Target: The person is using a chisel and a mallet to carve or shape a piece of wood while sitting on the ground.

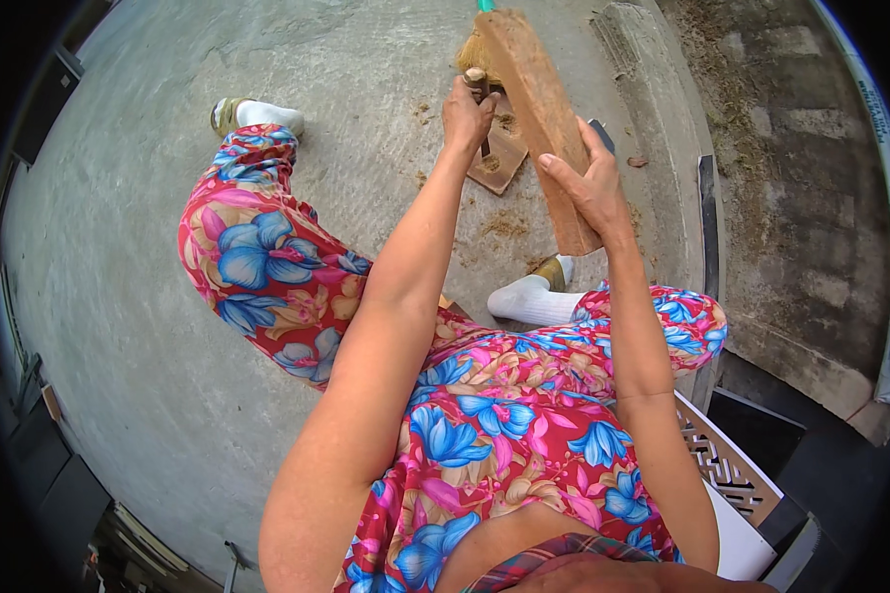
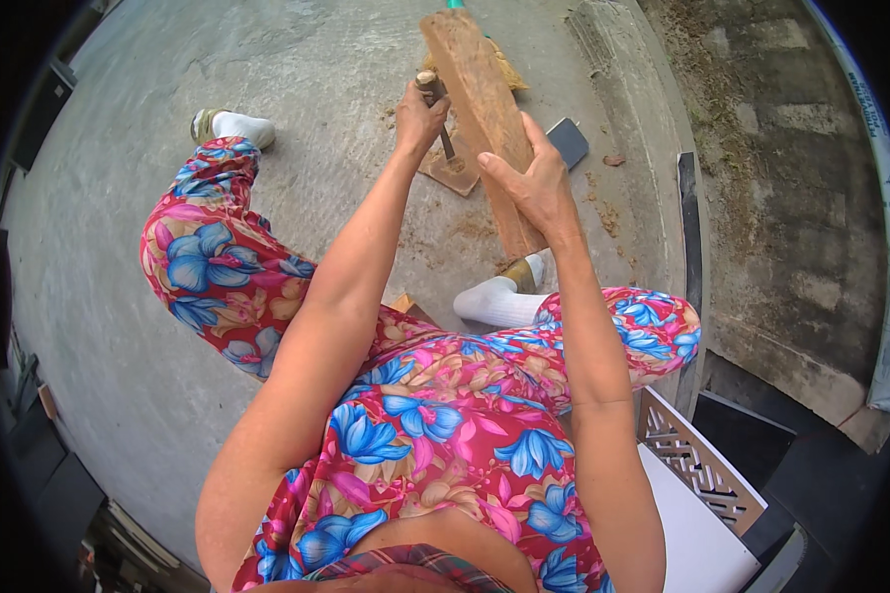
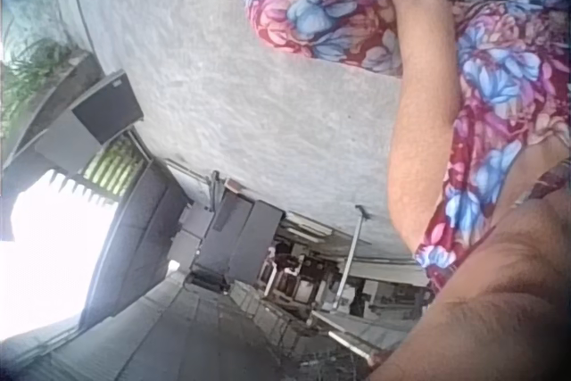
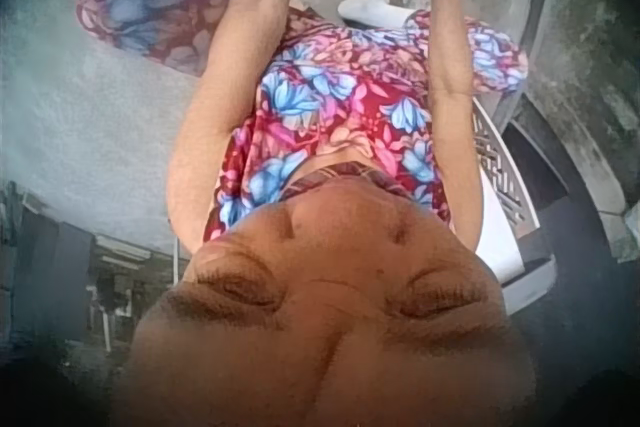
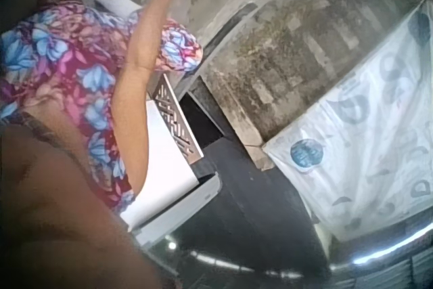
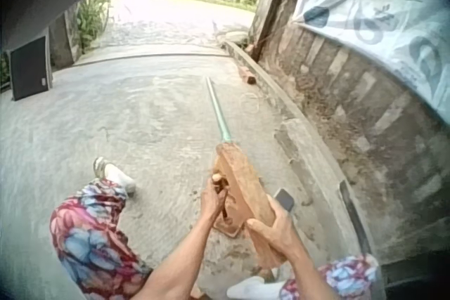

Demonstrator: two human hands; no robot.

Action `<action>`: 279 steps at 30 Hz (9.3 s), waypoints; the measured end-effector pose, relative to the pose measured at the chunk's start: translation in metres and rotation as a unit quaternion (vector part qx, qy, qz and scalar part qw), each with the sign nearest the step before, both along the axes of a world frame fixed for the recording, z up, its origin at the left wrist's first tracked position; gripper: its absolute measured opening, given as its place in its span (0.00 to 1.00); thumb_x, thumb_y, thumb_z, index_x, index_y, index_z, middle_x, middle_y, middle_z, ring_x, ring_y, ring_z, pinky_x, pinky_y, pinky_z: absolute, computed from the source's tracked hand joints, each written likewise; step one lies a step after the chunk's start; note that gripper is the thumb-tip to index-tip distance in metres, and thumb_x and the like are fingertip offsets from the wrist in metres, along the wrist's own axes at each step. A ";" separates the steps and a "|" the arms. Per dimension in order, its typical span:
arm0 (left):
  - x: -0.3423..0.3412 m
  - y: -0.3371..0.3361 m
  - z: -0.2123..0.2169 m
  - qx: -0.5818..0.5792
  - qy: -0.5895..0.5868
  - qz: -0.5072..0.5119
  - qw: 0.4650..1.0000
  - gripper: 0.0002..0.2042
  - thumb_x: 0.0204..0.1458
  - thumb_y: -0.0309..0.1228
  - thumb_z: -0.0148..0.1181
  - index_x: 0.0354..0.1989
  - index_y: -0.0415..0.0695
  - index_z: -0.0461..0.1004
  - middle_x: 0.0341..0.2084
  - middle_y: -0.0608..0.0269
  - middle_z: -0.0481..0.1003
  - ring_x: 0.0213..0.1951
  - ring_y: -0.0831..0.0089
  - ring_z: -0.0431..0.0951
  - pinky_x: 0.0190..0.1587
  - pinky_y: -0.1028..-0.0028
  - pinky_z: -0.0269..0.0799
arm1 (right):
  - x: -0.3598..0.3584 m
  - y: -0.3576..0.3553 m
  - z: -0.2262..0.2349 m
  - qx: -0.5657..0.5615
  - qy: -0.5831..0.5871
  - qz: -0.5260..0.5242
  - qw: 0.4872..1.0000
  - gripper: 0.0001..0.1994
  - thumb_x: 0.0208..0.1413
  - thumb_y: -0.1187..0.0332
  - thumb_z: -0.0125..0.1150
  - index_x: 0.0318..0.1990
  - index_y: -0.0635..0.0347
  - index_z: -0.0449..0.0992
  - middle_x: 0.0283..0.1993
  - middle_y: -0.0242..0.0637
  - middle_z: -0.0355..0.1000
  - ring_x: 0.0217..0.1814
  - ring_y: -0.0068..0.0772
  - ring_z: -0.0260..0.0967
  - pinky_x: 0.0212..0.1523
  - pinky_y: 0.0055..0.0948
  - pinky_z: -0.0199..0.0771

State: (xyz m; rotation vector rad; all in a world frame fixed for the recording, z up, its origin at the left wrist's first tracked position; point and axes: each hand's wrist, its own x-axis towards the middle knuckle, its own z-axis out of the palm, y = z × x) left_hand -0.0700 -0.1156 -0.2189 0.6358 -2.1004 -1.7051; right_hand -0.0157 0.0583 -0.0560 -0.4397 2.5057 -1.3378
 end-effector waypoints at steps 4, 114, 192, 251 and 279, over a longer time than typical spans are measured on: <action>0.002 0.002 -0.005 -0.044 0.006 0.013 0.999 0.20 0.47 0.34 0.70 0.42 0.36 0.68 0.36 0.43 0.79 0.41 0.45 0.79 0.45 0.56 0.73 | -0.001 0.002 0.011 -0.052 0.035 -0.004 0.998 0.40 0.48 0.59 0.70 0.65 0.74 0.61 0.58 0.53 0.70 0.59 0.40 0.70 0.60 0.34 0.68; -0.005 0.001 0.038 -0.122 -0.017 -0.189 0.974 0.17 0.50 0.32 0.65 0.44 0.39 0.68 0.36 0.44 0.79 0.43 0.46 0.79 0.44 0.57 0.72 | 0.027 0.044 -0.036 -0.062 0.020 -0.054 0.996 0.40 0.47 0.55 0.70 0.64 0.71 0.63 0.56 0.53 0.72 0.59 0.41 0.71 0.59 0.34 0.68; -0.002 0.027 0.044 -0.223 -0.023 -0.266 0.938 0.20 0.51 0.37 0.63 0.49 0.43 0.65 0.41 0.41 0.77 0.47 0.41 0.75 0.47 0.52 0.69 | 0.038 0.050 -0.035 -0.084 0.093 -0.127 0.984 0.42 0.46 0.57 0.71 0.65 0.74 0.60 0.59 0.56 0.70 0.61 0.43 0.70 0.60 0.35 0.69; 0.023 0.018 0.036 -0.127 0.088 -0.078 0.985 0.19 0.47 0.26 0.70 0.45 0.41 0.69 0.34 0.49 0.77 0.37 0.53 0.79 0.40 0.60 0.72 | 0.045 0.034 -0.037 -0.045 0.118 -0.130 0.983 0.44 0.44 0.59 0.71 0.68 0.68 0.59 0.59 0.57 0.71 0.60 0.48 0.72 0.59 0.36 0.71; 0.018 0.008 0.039 -0.109 0.085 -0.053 0.989 0.20 0.46 0.26 0.70 0.44 0.39 0.67 0.35 0.47 0.78 0.39 0.52 0.80 0.41 0.62 0.74 | 0.034 0.029 -0.073 -0.012 0.135 -0.076 0.988 0.44 0.43 0.57 0.70 0.68 0.67 0.59 0.60 0.58 0.69 0.62 0.49 0.70 0.61 0.36 0.70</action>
